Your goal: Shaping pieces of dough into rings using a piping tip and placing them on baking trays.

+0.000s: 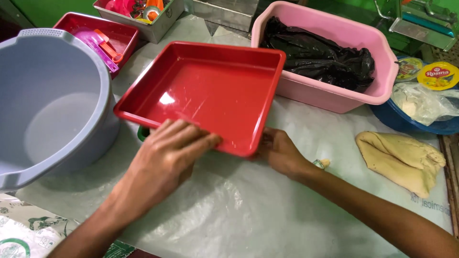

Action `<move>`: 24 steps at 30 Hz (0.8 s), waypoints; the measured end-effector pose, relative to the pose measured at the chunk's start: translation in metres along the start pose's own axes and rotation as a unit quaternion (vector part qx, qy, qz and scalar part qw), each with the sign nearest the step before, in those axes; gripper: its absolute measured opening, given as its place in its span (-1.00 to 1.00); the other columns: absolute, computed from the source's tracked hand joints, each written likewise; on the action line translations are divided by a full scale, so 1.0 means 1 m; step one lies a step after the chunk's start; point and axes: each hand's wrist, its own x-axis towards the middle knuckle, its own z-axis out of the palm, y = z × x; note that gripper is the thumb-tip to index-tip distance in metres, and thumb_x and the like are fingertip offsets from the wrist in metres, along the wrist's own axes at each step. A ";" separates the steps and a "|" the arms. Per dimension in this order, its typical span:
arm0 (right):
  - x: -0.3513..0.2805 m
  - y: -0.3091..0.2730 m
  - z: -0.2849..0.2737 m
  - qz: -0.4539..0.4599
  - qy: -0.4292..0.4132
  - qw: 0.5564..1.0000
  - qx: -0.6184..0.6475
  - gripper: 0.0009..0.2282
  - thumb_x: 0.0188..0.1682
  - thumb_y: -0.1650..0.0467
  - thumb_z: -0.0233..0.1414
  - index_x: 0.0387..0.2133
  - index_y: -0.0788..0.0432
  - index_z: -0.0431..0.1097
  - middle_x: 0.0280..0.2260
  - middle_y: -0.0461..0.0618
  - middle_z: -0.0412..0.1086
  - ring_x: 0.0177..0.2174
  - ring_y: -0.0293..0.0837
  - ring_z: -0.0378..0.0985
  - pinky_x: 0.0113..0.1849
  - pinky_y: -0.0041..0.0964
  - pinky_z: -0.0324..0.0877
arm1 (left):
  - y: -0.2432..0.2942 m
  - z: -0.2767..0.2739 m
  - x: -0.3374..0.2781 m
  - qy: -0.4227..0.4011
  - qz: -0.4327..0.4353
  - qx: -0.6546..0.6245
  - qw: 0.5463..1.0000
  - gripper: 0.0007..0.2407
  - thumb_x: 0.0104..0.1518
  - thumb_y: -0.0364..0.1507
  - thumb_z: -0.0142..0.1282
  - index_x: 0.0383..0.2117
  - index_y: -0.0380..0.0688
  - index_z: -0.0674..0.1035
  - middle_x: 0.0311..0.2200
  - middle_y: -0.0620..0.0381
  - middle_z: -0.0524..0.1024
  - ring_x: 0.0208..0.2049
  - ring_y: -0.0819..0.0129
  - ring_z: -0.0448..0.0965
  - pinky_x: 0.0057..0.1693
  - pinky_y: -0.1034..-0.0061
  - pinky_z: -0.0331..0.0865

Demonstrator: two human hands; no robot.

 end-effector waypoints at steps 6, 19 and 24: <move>-0.023 0.032 -0.007 -0.046 -0.042 0.990 0.123 -0.67 -0.03 0.54 0.11 0.00 0.40 0.30 -0.42 0.04 0.37 -0.44 -0.04 0.59 -0.23 -0.12 0.66 | -0.035 0.017 0.028 0.009 -0.003 0.046 0.999 -0.68 -0.02 -0.68 0.11 -0.09 -0.29 0.65 -0.18 0.05 0.62 -0.25 0.27 0.50 -0.04 0.36 0.39; -0.046 0.026 -0.004 0.001 -0.010 0.994 0.110 -0.45 -0.06 0.51 0.12 0.22 0.31 0.10 -0.45 0.09 0.40 -0.41 -0.06 0.57 -0.27 -0.12 0.67 | -0.080 0.034 0.054 0.031 -0.019 0.100 0.994 -0.77 0.07 -0.59 0.10 -0.15 -0.34 0.69 -0.26 -0.01 0.62 -0.28 0.12 0.52 -0.08 0.28 0.40; -0.048 0.024 -0.004 0.017 -0.002 0.994 0.107 -0.41 -0.08 0.50 0.14 0.24 0.29 0.09 -0.42 0.11 0.41 -0.39 -0.03 0.59 -0.26 -0.13 0.66 | -0.088 0.035 0.047 -0.005 -0.025 0.124 0.992 -0.69 -0.02 -0.64 0.09 -0.11 -0.30 0.67 -0.21 0.04 0.61 -0.24 0.09 0.50 -0.04 0.27 0.38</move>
